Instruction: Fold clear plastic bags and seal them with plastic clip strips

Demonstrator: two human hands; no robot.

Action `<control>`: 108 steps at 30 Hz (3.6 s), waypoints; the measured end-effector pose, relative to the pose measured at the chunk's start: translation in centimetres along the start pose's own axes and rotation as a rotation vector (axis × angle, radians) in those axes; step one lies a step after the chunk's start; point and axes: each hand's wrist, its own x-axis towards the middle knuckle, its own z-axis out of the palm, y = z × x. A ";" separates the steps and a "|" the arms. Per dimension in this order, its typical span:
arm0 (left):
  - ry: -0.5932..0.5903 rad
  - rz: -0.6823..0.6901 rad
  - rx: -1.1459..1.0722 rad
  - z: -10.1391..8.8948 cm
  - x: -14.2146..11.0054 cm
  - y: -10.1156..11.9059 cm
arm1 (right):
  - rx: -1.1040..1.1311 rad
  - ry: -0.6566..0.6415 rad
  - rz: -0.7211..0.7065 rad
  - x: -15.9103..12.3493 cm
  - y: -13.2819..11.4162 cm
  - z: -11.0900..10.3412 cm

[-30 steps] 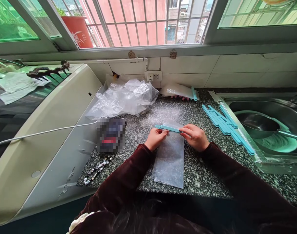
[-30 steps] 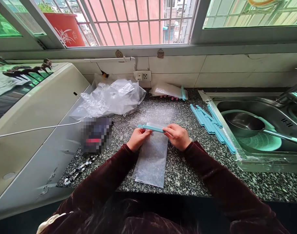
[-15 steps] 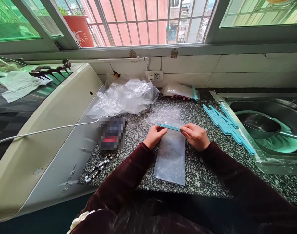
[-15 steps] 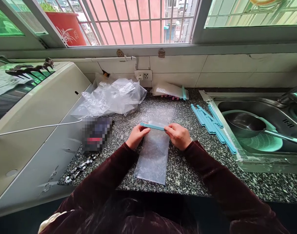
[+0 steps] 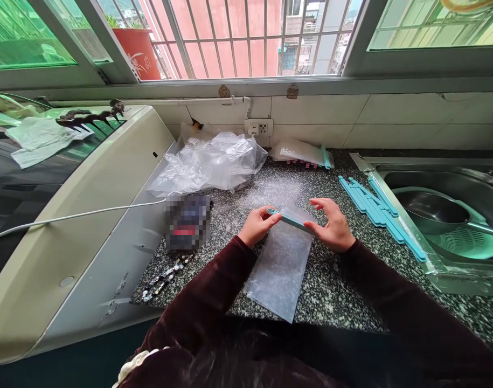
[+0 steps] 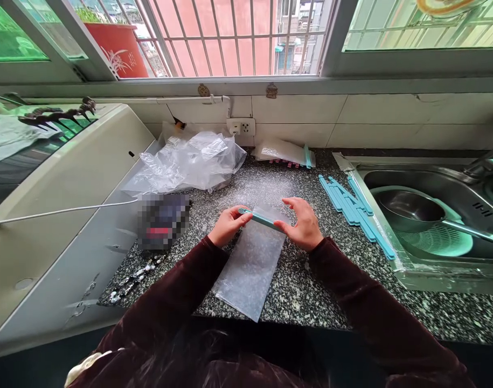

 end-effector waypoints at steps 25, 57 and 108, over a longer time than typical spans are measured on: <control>-0.074 0.212 0.256 -0.4 0.1 0.1 | 0.271 -0.307 0.160 -0.3 -0.3 0.6; -0.346 0.011 0.260 -0.2 -0.2 0.0 | 0.343 -0.274 0.194 0.8 -0.1 -1.4; 0.160 -0.047 -0.355 -0.5 1.0 -1.0 | 0.099 -0.030 0.258 0.0 -0.4 1.0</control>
